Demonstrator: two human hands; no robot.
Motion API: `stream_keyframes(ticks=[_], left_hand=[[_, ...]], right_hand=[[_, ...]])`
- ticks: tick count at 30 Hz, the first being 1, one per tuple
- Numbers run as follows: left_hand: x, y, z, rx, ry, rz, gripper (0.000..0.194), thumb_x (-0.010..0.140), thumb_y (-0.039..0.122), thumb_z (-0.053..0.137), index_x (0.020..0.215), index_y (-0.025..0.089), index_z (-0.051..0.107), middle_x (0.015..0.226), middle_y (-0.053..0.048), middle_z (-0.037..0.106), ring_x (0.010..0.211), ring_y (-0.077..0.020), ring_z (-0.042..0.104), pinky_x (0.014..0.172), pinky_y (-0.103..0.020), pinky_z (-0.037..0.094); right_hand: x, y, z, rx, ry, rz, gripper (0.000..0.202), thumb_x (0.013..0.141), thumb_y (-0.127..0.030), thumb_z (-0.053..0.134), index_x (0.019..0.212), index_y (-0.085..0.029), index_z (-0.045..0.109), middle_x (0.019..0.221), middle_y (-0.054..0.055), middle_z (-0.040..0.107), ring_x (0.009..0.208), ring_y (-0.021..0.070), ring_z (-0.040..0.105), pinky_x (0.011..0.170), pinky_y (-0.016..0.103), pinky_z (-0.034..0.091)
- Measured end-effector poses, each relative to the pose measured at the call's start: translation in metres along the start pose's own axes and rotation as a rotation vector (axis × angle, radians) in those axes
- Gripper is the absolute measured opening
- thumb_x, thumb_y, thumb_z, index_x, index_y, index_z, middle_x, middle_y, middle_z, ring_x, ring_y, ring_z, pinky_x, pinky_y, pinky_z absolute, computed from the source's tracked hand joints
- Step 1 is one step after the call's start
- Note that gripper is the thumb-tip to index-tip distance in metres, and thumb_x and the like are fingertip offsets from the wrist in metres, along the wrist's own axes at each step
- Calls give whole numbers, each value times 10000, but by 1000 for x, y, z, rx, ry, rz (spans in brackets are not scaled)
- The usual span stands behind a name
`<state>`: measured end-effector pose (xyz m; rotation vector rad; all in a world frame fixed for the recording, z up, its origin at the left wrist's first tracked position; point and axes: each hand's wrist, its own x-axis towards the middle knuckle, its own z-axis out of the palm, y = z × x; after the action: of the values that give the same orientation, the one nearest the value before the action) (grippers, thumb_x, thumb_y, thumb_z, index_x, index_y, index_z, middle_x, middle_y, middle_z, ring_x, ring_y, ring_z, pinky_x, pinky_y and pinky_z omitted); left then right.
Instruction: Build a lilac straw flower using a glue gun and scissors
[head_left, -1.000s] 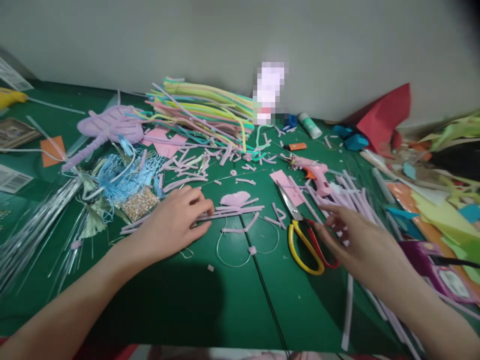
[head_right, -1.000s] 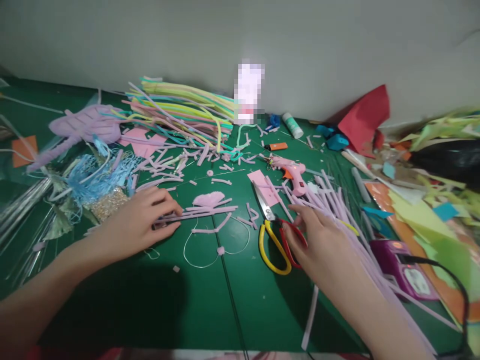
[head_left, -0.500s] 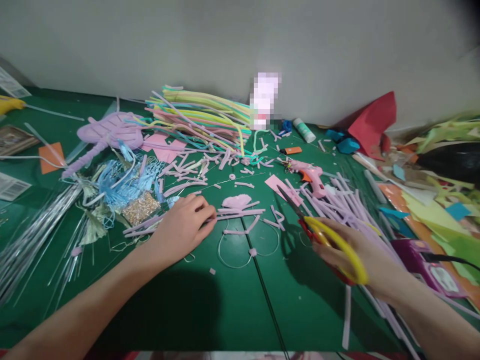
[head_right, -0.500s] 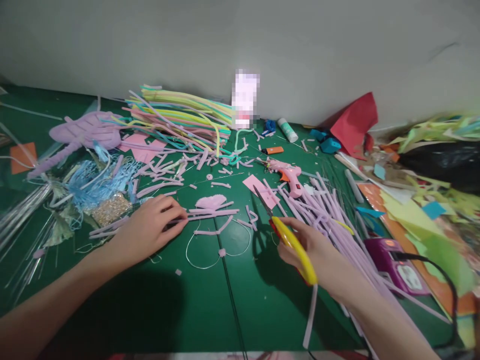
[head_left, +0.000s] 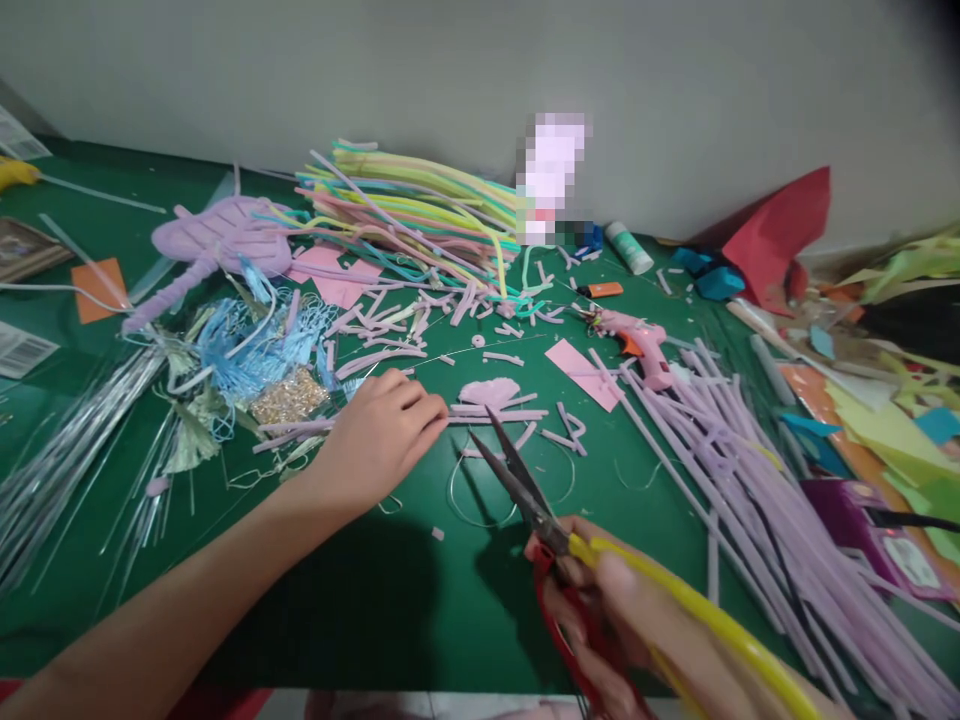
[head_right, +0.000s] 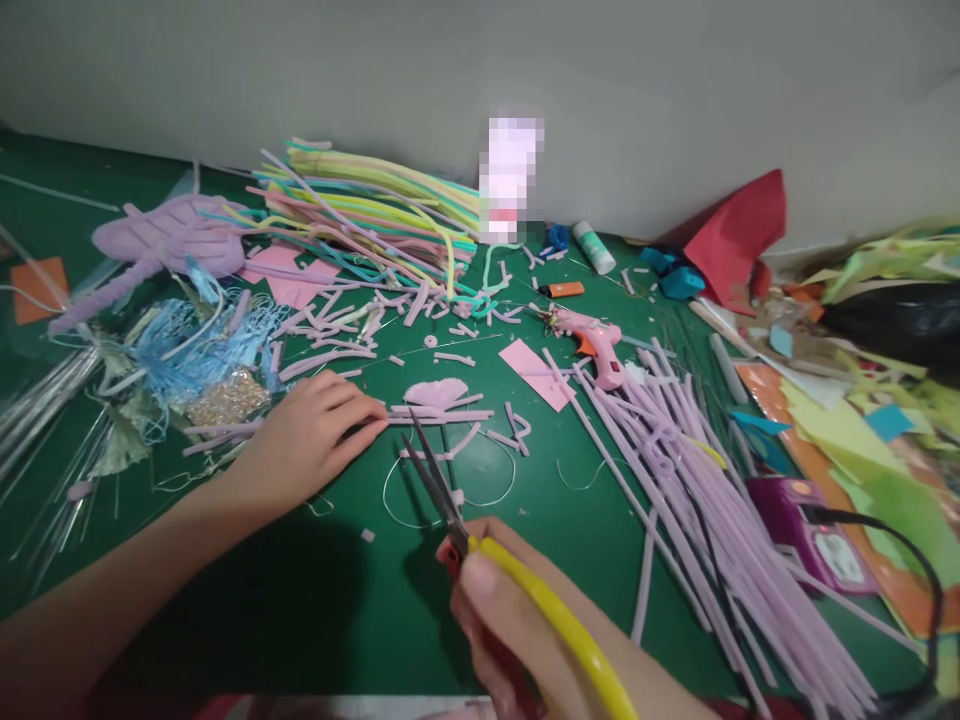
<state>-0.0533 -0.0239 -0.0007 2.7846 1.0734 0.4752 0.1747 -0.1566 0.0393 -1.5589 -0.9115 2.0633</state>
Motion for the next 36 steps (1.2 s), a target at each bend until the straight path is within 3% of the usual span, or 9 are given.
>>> stream_keyframes(ticks=[3,7,10,16,25,36], left_hand=[[1,0,-1,-10,7,4,266,995,260,482,972,137,717,875,-83,690,864,-250,553,789,-387,444],[2,0,-2,-44,7,2,289,999,257,475,1007,145,741,876,-79,701,869,-254,550,788,-393,452],[2,-1,0,-72,22,0,280,992,255,493,1028,143,746,876,-74,712,864,-255,549,790,-397,456],[3,0,1,-109,16,-36,255,981,252,520,990,124,742,917,-78,736,890,-257,565,828,-406,460],[4,0,-1,-124,-13,-71,255,986,275,514,973,159,741,921,-67,750,907,-247,575,852,-394,456],[6,1,-2,-159,-6,-87,240,981,265,517,940,155,726,930,-68,748,904,-241,599,853,-396,460]], right_hand=[[-7,-13,10,-13,48,61,570,763,-731,624,1003,-234,484,606,-94,439,356,7,300,337,136,279],[2,-16,13,10,67,121,512,811,-698,594,948,-220,475,645,-81,519,358,40,475,321,139,345],[11,-11,10,45,74,137,465,833,-662,595,879,-215,478,642,-69,564,333,44,485,298,137,313],[18,-20,12,-11,48,193,568,780,-781,519,760,-216,461,384,-60,501,283,80,436,283,143,292],[27,-47,5,-299,42,175,558,841,-764,434,703,-223,414,345,-73,469,253,79,418,266,145,319],[30,-49,2,-312,40,150,515,880,-713,430,706,-229,401,345,-92,443,248,72,390,254,139,319]])
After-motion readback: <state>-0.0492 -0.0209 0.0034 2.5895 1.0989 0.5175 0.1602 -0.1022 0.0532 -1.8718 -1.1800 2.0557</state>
